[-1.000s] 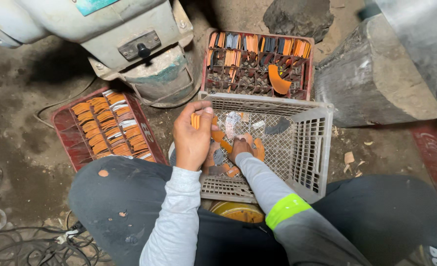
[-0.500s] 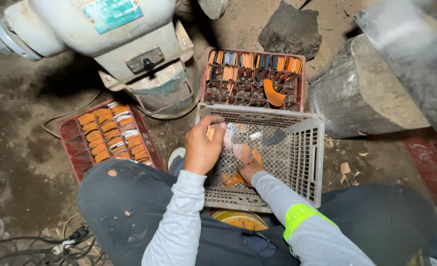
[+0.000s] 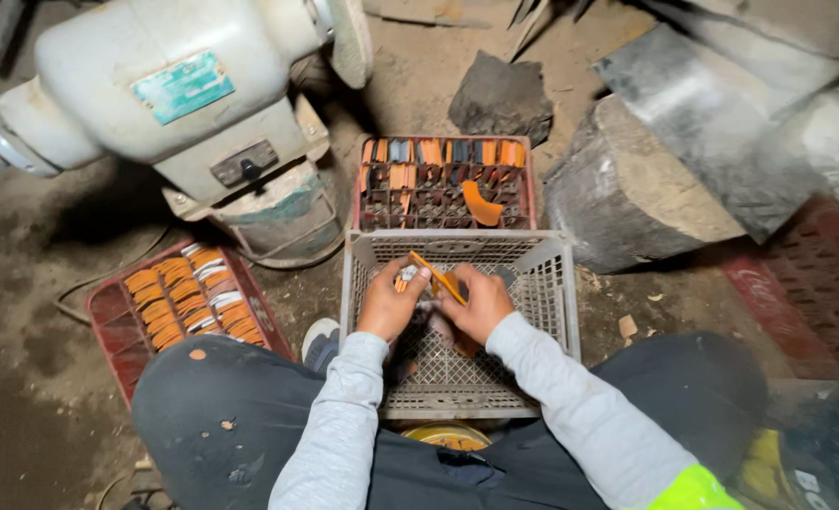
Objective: The person sits on the floor and sorts orange plastic pieces from a grey crate into a red crate. They pick up pieces, inspect them, and place them into the red crate, occasionally handling multiple pieces at once.
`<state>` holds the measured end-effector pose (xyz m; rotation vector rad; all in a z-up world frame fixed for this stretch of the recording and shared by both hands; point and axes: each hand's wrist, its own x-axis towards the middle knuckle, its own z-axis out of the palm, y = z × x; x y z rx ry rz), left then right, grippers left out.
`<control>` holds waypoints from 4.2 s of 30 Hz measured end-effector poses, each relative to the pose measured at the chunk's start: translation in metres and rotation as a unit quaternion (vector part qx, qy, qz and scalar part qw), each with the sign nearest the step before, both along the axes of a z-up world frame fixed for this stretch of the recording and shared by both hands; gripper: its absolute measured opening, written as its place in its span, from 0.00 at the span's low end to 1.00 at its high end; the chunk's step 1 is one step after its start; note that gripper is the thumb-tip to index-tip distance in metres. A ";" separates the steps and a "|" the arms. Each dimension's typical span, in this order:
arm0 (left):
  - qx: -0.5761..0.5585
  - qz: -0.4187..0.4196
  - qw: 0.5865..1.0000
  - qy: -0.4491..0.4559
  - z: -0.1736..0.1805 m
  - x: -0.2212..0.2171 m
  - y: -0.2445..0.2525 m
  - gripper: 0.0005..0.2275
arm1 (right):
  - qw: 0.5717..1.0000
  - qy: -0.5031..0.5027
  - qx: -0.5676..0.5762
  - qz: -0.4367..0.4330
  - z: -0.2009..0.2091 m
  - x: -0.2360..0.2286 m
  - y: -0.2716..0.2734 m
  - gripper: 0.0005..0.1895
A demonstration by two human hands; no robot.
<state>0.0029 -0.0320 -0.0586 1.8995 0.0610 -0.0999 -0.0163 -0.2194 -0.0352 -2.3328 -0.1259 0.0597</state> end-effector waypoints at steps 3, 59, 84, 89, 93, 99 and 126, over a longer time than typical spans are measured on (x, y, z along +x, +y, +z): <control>-0.195 -0.013 0.974 0.112 0.005 0.001 -0.012 0.18 | 1.000 -0.009 -0.003 0.004 0.034 -0.017 0.006 0.15; -0.348 0.068 0.929 0.107 0.086 -0.003 0.034 0.13 | 0.937 0.283 -0.196 -0.063 -0.177 -0.014 0.008 0.32; -0.340 0.055 0.929 0.132 0.078 0.003 0.033 0.12 | 0.931 0.238 -0.276 -0.010 -0.182 -0.009 -0.006 0.35; -0.326 0.025 0.938 0.117 0.075 0.003 0.032 0.11 | 0.921 0.246 -0.301 0.016 -0.186 -0.006 -0.013 0.29; -0.318 0.017 0.940 0.122 0.073 0.002 0.031 0.11 | 0.930 0.229 -0.287 -0.022 -0.189 -0.004 -0.016 0.33; -0.323 0.023 0.937 0.133 0.068 0.003 0.030 0.11 | 0.879 0.371 -0.289 -0.084 -0.189 -0.011 -0.016 0.42; 0.067 -0.045 0.996 0.041 0.033 -0.003 0.008 0.11 | 0.964 0.168 0.203 -0.045 -0.031 0.010 -0.064 0.15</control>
